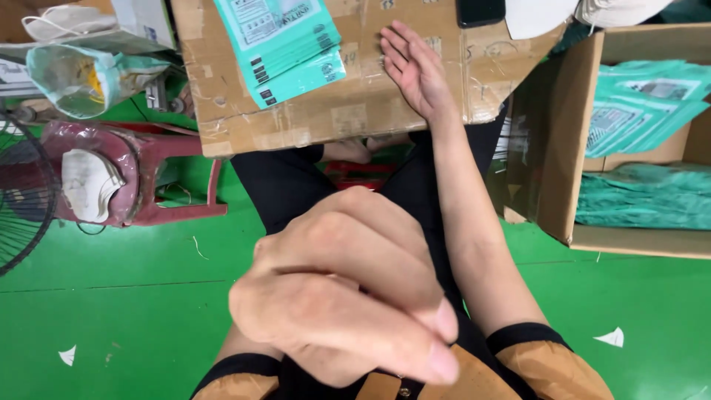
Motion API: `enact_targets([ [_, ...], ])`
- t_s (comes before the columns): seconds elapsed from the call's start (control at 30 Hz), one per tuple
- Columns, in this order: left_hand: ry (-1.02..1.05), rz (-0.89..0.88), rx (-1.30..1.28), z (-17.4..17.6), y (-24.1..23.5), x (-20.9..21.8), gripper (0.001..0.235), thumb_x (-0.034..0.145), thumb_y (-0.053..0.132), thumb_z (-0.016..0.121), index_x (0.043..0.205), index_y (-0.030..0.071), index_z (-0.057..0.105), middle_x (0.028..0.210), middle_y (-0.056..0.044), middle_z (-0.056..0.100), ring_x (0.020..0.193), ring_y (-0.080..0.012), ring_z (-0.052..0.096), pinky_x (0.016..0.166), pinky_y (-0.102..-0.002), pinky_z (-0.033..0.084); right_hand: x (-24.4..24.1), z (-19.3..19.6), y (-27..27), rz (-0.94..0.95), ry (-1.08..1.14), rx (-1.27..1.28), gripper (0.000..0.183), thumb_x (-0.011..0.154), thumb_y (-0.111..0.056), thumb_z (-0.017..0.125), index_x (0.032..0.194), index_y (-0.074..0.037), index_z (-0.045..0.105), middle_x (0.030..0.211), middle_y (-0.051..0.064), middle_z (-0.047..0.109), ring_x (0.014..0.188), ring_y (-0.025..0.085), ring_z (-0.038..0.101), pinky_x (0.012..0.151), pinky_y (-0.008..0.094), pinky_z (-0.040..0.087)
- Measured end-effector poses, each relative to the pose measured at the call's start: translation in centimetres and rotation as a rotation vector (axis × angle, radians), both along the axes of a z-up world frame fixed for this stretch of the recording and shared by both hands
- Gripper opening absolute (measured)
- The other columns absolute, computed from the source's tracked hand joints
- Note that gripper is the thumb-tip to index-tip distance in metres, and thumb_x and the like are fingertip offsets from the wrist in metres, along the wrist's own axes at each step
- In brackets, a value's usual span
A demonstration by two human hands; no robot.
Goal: Packing face masks into plastic bags on a conveyor belt.
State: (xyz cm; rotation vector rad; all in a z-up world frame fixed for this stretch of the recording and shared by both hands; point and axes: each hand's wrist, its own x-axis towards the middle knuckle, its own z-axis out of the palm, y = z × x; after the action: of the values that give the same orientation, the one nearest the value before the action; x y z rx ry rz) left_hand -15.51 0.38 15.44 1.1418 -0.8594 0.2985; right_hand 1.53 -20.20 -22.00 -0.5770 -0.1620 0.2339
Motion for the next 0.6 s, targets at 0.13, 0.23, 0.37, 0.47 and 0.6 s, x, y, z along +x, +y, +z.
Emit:
enact_targets([
  [0.13,0.05,0.015,0.122,0.1,0.0,-0.6,0.008,0.09,0.005,0.076,0.095,0.01,0.075,0.091,-0.004,0.071,0.077,-0.0178,0.071,0.069,-0.028,0.061,0.4,0.1,-0.2,0.036,0.035,0.022,0.046,0.115,-0.017,0.045,0.158,-0.001,0.039,0.154,0.017,0.054,0.137,0.022,0.06,0.114,0.035,0.053],
  [0.23,0.117,0.055,0.168,0.2,0.4,-0.9,0.007,0.091,0.008,0.078,0.096,0.011,0.075,0.093,-0.003,0.072,0.079,-0.0169,0.071,0.068,-0.026,0.061,0.6,0.0,-0.1,0.053,0.056,0.038,0.047,0.115,-0.018,0.045,0.158,-0.001,0.039,0.154,0.016,0.055,0.136,0.022,0.06,0.113,0.036,0.053],
  [0.37,0.107,0.068,0.242,0.2,0.7,-0.6,0.006,0.094,0.009,0.076,0.098,0.012,0.074,0.096,-0.003,0.072,0.082,-0.0168,0.071,0.071,-0.025,0.061,0.5,-0.2,-0.1,0.072,0.074,0.066,0.047,0.114,-0.019,0.045,0.157,-0.002,0.039,0.152,0.015,0.056,0.136,0.021,0.06,0.112,0.036,0.053],
  [0.47,0.071,0.061,0.284,0.2,0.6,-0.6,0.006,0.093,0.007,0.076,0.097,0.01,0.073,0.094,-0.003,0.072,0.083,-0.018,0.071,0.072,-0.027,0.061,0.9,-1.0,-0.4,0.074,0.044,0.067,0.046,0.115,-0.019,0.045,0.158,-0.002,0.04,0.153,0.015,0.057,0.136,0.021,0.06,0.113,0.036,0.053],
  [0.6,0.077,0.061,0.317,0.7,0.6,-2.2,0.007,0.093,0.008,0.077,0.098,0.011,0.073,0.095,-0.003,0.072,0.084,-0.0178,0.072,0.073,-0.027,0.061,0.3,-1.9,-0.3,0.073,0.032,0.083,0.044,0.116,-0.019,0.045,0.156,-0.001,0.04,0.153,0.015,0.057,0.139,0.022,0.06,0.11,0.034,0.053],
])
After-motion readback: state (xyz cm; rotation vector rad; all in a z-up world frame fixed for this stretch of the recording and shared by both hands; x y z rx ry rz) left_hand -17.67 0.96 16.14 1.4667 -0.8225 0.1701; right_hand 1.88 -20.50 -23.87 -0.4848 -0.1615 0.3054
